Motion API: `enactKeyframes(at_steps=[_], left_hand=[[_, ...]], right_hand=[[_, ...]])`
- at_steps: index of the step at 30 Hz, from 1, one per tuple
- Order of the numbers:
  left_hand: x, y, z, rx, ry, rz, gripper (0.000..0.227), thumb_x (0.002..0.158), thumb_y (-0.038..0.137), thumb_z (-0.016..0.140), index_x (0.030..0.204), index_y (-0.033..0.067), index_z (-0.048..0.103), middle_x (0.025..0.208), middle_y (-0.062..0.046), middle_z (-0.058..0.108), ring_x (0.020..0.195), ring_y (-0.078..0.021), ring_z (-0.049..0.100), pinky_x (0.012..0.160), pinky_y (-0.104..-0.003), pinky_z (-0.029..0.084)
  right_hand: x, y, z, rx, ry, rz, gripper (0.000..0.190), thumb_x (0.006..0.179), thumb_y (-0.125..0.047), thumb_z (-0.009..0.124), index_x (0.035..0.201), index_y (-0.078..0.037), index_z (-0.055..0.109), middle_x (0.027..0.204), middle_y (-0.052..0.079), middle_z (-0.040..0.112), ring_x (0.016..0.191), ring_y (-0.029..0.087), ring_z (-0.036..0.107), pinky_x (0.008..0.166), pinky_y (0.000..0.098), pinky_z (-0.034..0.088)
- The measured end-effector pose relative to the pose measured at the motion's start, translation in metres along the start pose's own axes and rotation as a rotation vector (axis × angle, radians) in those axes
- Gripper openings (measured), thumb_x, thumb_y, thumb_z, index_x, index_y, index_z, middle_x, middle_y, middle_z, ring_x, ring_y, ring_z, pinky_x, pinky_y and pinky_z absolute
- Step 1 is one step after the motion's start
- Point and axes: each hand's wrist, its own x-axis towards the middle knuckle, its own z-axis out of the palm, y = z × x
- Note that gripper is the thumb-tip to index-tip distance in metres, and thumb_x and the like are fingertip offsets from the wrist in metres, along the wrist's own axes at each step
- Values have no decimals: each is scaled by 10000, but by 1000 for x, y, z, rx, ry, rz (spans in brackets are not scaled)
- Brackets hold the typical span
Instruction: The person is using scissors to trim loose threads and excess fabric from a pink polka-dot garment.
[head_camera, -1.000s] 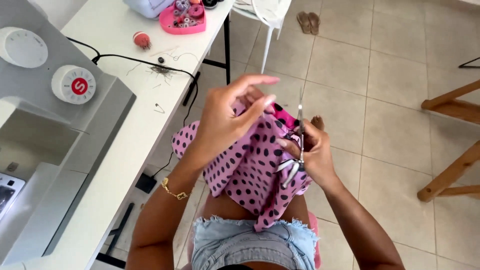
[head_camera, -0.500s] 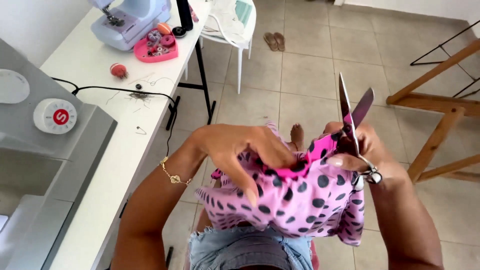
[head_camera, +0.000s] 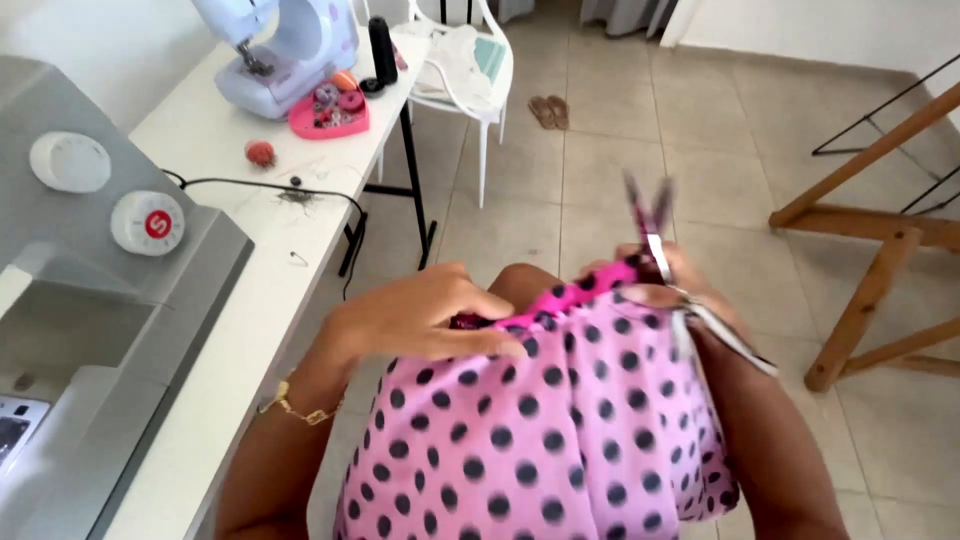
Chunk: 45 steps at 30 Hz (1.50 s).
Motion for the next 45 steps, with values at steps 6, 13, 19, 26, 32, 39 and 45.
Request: enactKeyframes(at_steps=[6,13,19,26,32,39,45], left_hand=[[-29,-100,48,-39,83,-502,587,1058,474,659,714,20,516,511,-138,522,580,-182,518,949,-363,586],[-20,-162,45,40,61,-770,508,981,508,713,817,28,687,561,-113,573,619,-276,594,762,-408,549],[-14,-206,45,25,212,-704,397,1024,374,742,787,60,685,556,-111,588,553,-285,598,641,-391,491],[-7,-204,23,1,174,-635,382,1016,404,725,841,66,762,872,-128,760,808,-329,705,757,-424,542],[23,-198,51,170,196,-803,271,1004,377,728,1063,162,881,895,21,812,770,-130,691,856,-367,537],[5,-192,53,-146,410,-618,170,1005,296,792,968,146,862,868,-42,786,780,-179,711,732,-313,556],[-1,-191,58,-182,443,-579,155,1004,257,808,995,116,871,900,-60,789,795,-175,701,749,-312,553]], right_hand=[[-1,118,-5,-94,293,288,203,938,-128,810,1086,-61,688,891,-71,639,829,45,655,737,178,461],[29,134,-3,-195,144,276,167,935,-99,853,1052,-39,750,882,-13,700,809,64,648,673,201,500],[23,65,35,-569,366,121,680,952,-91,802,1556,-17,499,1360,195,738,1258,305,728,1071,396,553],[-50,97,148,-1123,-237,83,516,980,-547,679,1306,-157,770,919,100,830,739,248,808,636,372,639],[-56,151,167,-1497,-426,54,754,845,57,743,1562,-51,540,1348,109,643,1167,286,612,915,414,540],[-54,131,121,-1408,-18,-20,419,905,-80,807,1318,-102,743,1209,64,674,1078,245,625,863,391,492],[-6,111,96,-1301,505,-43,308,890,-214,961,1139,-123,803,1129,37,592,1008,224,620,885,350,535]])
